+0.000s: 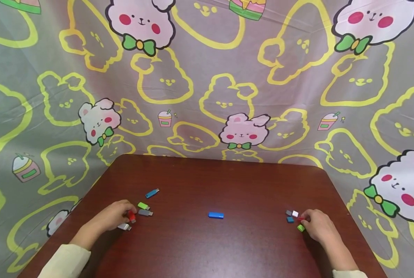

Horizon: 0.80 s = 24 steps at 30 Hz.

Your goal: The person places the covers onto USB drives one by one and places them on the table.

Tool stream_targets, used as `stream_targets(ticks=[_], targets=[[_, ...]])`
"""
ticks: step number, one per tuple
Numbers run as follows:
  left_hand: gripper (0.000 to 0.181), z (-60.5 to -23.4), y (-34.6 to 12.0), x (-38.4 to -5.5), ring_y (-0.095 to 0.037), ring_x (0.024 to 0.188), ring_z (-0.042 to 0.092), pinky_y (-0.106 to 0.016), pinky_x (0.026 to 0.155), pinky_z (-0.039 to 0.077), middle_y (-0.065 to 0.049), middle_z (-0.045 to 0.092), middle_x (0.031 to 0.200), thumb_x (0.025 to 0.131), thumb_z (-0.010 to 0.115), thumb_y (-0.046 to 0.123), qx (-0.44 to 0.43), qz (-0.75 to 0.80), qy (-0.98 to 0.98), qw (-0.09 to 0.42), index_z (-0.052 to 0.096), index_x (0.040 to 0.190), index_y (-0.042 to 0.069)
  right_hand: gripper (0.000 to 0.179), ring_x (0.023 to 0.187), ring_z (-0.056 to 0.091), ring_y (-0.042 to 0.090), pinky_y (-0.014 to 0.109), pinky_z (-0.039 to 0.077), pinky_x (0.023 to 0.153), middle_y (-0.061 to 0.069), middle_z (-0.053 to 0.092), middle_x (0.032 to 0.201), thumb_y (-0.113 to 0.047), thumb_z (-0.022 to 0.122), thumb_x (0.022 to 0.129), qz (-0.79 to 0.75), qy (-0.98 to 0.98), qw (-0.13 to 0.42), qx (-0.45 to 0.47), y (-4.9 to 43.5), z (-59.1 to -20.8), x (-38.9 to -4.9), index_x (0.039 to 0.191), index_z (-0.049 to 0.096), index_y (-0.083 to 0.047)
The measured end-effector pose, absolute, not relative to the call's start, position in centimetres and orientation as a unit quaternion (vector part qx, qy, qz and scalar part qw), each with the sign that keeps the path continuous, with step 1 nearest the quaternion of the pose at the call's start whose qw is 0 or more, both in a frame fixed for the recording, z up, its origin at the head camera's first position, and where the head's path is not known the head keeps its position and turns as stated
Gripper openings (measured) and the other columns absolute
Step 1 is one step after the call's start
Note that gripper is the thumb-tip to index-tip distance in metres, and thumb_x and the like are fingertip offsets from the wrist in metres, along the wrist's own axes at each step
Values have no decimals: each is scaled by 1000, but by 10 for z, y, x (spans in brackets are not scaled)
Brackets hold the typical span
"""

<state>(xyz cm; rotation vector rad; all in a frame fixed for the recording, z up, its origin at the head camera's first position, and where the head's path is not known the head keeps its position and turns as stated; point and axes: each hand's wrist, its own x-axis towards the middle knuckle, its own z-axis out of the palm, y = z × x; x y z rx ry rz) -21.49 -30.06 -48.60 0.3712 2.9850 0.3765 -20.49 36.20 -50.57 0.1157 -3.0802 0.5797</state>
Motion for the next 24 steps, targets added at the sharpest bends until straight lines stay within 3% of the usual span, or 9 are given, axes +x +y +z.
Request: stream_targets(ticks=[8,16,24], targets=[[20,-486,-301,-216,-15,83,57,-40,80,53,5,63,88,77,85,3,145,114,982,47,71,87,14,9,75,60,27,46,49,67,8,65,80,-11,69,88,190,-982,4,18,364,-503,-199,87,66,-3],[21,-484,-301,-218,-16,77,54,-37,74,50,4,62,82,76,87,5,121,118,984,60,69,83,14,24,70,51,25,35,38,57,4,53,71,-24,67,86,210,-977,2,-35,361,-491,-195,81,50,-7],[25,-483,-302,-219,-13,70,52,-32,65,47,6,61,74,74,88,5,122,136,981,66,66,78,16,23,64,45,21,33,33,53,-1,45,65,-24,65,87,214,-975,53,-28,353,-484,-190,80,46,-12]])
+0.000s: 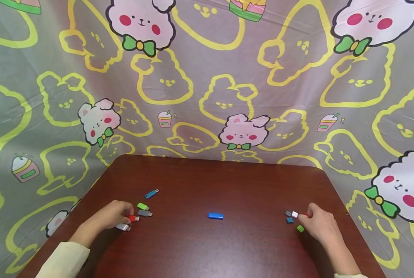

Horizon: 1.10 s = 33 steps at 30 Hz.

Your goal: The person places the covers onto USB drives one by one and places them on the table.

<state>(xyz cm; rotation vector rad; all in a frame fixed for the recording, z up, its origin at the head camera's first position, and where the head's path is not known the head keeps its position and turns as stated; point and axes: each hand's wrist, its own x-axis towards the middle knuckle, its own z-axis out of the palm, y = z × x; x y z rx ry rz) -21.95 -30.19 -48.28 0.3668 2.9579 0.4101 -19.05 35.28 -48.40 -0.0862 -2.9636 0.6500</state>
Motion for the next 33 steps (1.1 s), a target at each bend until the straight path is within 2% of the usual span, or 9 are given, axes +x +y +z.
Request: stream_targets(ticks=[5,11,15,23,27,33], targets=[[25,-480,-303,-220,-13,69,52,-32,64,48,6,60,74,75,88,6,121,142,980,71,66,80,16,24,63,44,20,33,33,52,-1,46,64,-27,64,89,220,-974,57,-25,348,-478,-187,79,47,-13],[20,-478,-301,-219,-12,70,51,-31,64,47,6,59,76,78,85,7,129,155,976,76,68,82,15,22,59,55,16,31,39,50,-3,60,61,-20,66,85,256,-966,28,-15,339,-474,-184,81,47,-10],[18,-475,-294,-219,-11,71,49,-29,65,44,8,55,76,82,83,10,161,155,973,64,66,83,17,22,54,59,12,30,41,49,-4,61,60,-18,66,86,269,-963,30,-1,328,-473,-182,81,46,-11],[16,-465,-274,-217,-3,58,44,-24,54,39,13,52,67,87,77,9,224,171,959,41,63,86,17,20,54,65,11,28,43,48,-3,63,64,-13,66,84,295,-955,24,24,307,-472,-177,80,46,-12],[16,-462,-262,-215,-3,55,44,-24,51,39,12,51,66,89,76,9,248,176,952,45,62,88,18,20,52,62,10,27,42,47,-4,60,63,-11,66,82,298,-953,34,41,299,-472,-176,79,46,-13],[16,-461,-242,-214,-4,56,45,-24,51,41,12,53,69,89,76,11,259,178,948,57,62,91,18,26,54,42,8,25,31,50,-8,42,59,-11,67,80,262,-959,91,63,291,-474,-174,77,41,-17]])
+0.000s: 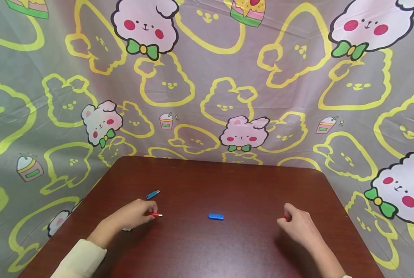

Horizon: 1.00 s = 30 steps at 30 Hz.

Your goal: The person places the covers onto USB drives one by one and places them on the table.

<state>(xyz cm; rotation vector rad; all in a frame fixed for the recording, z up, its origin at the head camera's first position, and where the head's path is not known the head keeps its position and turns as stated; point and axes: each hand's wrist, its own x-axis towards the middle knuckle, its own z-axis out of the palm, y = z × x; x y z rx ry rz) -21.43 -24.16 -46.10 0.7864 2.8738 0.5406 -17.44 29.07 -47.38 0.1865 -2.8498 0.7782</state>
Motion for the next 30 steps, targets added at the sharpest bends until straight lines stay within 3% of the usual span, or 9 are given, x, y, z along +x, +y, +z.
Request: stream_targets(ticks=[9,19,26,30], targets=[[14,-460,-219,-217,-2,62,47,-23,58,42,15,55,73,89,77,12,291,169,940,51,64,92,18,31,53,37,0,22,31,49,-15,41,58,-3,68,73,274,-948,110,116,279,-479,-172,76,43,-21],[13,-458,-198,-218,-3,65,48,-23,61,44,14,56,74,90,76,12,320,169,931,43,64,92,17,32,53,38,-2,22,34,49,-16,42,60,1,68,72,276,-940,129,155,270,-476,-169,78,47,-23],[11,-456,-179,-218,-3,65,50,-23,61,45,14,60,77,91,76,13,324,175,928,49,66,94,18,28,58,44,-4,22,38,52,-19,50,64,1,69,74,282,-934,120,183,265,-477,-170,82,53,-21],[9,-456,-168,-218,-3,66,51,-22,63,46,15,61,79,92,75,15,325,171,929,56,67,95,19,28,56,40,-4,21,35,52,-20,45,62,1,69,71,275,-930,133,205,260,-478,-170,78,51,-20]])
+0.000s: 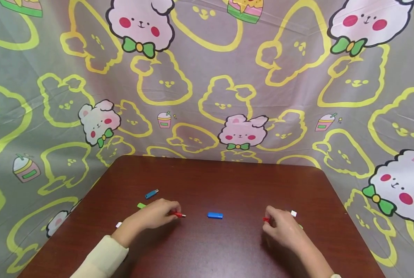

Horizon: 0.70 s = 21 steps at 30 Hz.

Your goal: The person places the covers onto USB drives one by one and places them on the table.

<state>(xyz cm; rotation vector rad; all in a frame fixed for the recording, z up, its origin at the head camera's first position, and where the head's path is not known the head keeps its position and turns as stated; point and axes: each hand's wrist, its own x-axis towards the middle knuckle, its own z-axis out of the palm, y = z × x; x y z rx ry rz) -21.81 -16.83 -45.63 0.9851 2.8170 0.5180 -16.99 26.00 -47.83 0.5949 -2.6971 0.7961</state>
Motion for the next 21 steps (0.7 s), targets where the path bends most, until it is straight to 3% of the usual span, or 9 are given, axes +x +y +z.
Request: stream_targets(ticks=[7,14,21], targets=[[8,-459,-156,-217,-1,67,51,-21,64,46,15,61,79,93,73,14,344,164,923,57,66,94,18,35,56,46,-5,20,41,47,-14,48,69,9,65,68,315,-916,113,222,249,-477,-167,76,44,-19],[9,-461,-151,-216,-1,68,51,-21,65,46,16,60,78,93,73,15,348,163,922,56,66,93,20,40,57,33,-5,19,29,49,-21,32,63,4,69,64,272,-913,179,245,244,-477,-167,73,41,-23],[6,-461,-142,-216,0,69,53,-20,66,47,16,63,81,94,73,17,356,170,918,47,68,97,20,38,57,34,-4,20,30,49,-19,31,63,3,68,69,283,-922,122,236,240,-478,-164,76,41,-22]])
